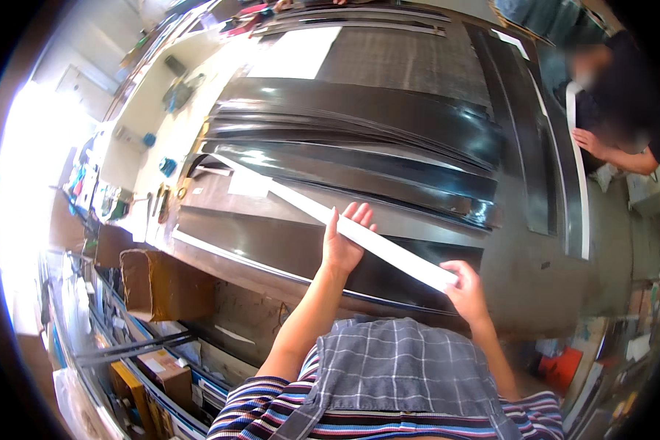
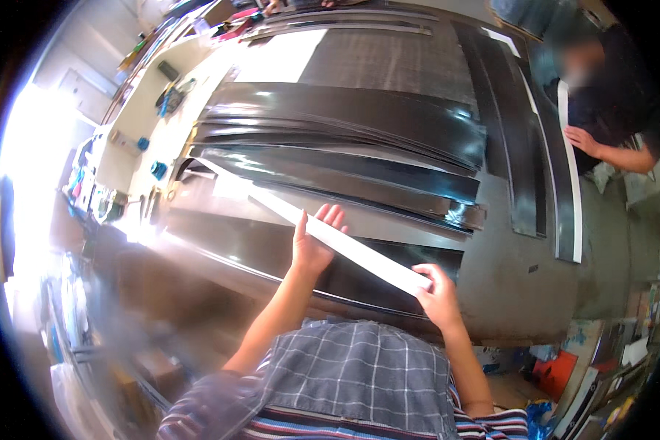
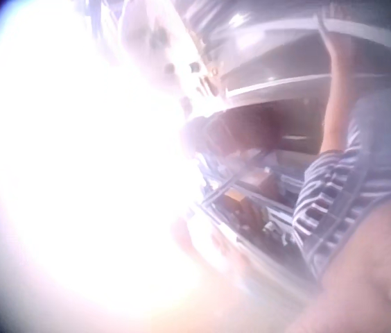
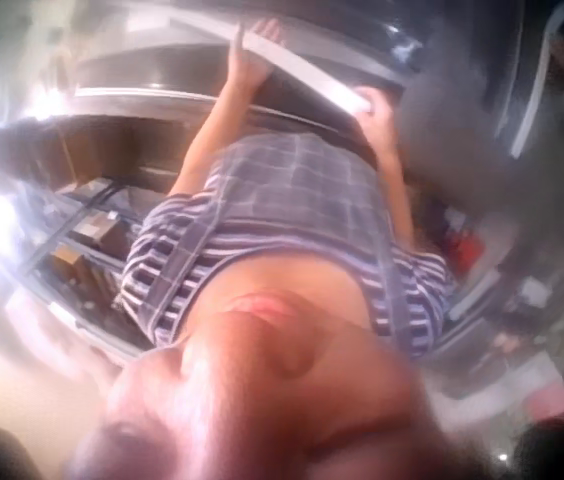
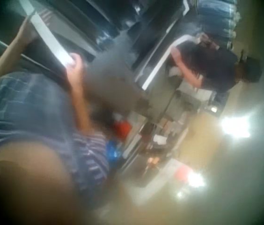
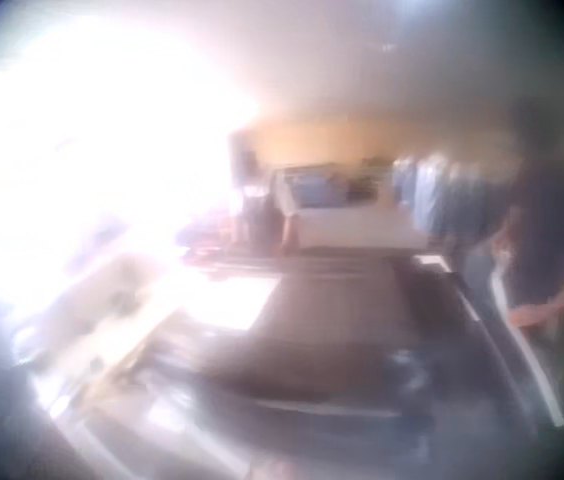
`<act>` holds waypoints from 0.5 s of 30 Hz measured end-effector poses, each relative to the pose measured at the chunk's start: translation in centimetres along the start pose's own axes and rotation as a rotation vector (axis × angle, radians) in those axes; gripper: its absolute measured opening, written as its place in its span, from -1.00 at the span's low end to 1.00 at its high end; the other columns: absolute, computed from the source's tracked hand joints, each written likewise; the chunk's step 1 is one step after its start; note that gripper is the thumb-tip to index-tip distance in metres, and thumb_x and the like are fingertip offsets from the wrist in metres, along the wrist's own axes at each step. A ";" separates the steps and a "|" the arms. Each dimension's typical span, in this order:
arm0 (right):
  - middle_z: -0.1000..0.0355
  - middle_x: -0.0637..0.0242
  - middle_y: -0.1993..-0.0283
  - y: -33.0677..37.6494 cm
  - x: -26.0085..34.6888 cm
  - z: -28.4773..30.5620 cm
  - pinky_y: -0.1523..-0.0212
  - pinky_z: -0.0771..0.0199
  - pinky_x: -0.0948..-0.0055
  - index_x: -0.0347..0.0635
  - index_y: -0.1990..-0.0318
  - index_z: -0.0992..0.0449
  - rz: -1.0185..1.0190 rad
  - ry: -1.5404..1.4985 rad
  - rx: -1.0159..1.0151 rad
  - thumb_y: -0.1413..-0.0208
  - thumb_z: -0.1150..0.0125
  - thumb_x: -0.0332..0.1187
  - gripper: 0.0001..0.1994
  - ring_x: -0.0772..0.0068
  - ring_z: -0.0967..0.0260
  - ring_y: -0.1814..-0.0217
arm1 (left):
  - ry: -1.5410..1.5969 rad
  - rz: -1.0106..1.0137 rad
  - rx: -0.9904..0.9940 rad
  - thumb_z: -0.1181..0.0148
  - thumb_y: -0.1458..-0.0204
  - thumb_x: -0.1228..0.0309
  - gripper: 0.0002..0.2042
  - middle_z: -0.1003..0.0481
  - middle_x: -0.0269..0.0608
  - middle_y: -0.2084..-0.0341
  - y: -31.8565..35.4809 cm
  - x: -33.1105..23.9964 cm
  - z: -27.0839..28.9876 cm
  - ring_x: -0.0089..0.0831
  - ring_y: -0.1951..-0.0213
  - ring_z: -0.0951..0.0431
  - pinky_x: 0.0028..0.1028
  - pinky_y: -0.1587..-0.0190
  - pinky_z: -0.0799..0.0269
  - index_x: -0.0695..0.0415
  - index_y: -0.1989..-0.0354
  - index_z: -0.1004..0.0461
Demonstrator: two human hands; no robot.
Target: The person repeatedly applies and removes a long white protective strip along the edge of a large dark glass panel on a workbench. They smooth the strip with their hands, peel it back, and reposition it multiple times. Two coworkers are visible in the background performing similar tasks on adjacent panels.
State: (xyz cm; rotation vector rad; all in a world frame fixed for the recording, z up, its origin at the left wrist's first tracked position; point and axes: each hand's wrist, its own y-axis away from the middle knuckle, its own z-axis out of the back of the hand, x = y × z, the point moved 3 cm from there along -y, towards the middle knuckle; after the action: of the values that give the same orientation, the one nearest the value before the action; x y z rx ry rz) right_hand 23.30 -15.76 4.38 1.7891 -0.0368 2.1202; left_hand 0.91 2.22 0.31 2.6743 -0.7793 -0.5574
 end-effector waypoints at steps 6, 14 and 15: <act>-0.50 0.19 0.24 2.5 -4.7 8.3 0.05 -0.40 0.39 -0.31 0.21 -0.48 -0.186 0.382 -0.069 0.17 -0.03 -0.60 -0.71 0.30 -0.45 0.11 | 0.121 -0.351 -0.084 -0.04 -0.11 0.26 -0.54 -0.39 -0.25 -0.09 1.8 -9.0 4.2 -0.29 -0.20 -0.28 -0.11 -0.25 -0.10 0.09 -0.20 -0.26; -0.35 0.08 -0.10 1.6 -2.7 9.4 -0.19 -0.21 0.19 -0.20 -0.04 -0.39 -0.154 1.249 -0.378 0.12 -0.28 -0.38 -0.52 0.03 -0.25 -0.18 | -0.279 -0.399 -0.121 0.06 -0.17 0.29 -0.56 -0.36 -0.11 -0.09 4.4 -17.5 7.9 -0.21 -0.10 -0.37 -0.19 -0.15 -0.27 0.12 -0.22 -0.21; -0.37 0.08 -0.07 -0.1 -3.6 6.7 -0.18 -0.23 0.20 -0.21 -0.03 -0.40 0.008 1.003 -0.308 0.13 -0.28 -0.37 -0.53 0.04 -0.26 -0.17 | -0.386 -0.374 -0.149 0.07 -0.18 0.25 -0.57 -0.36 -0.12 -0.07 4.4 -17.7 7.4 -0.24 -0.05 -0.39 -0.23 -0.08 -0.32 0.12 -0.21 -0.24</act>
State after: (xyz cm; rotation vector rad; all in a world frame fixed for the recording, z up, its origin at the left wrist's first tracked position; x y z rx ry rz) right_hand 30.19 -18.27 2.23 0.4410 -0.0993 2.5874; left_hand -18.07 7.37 0.46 2.6132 -0.3012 -1.1987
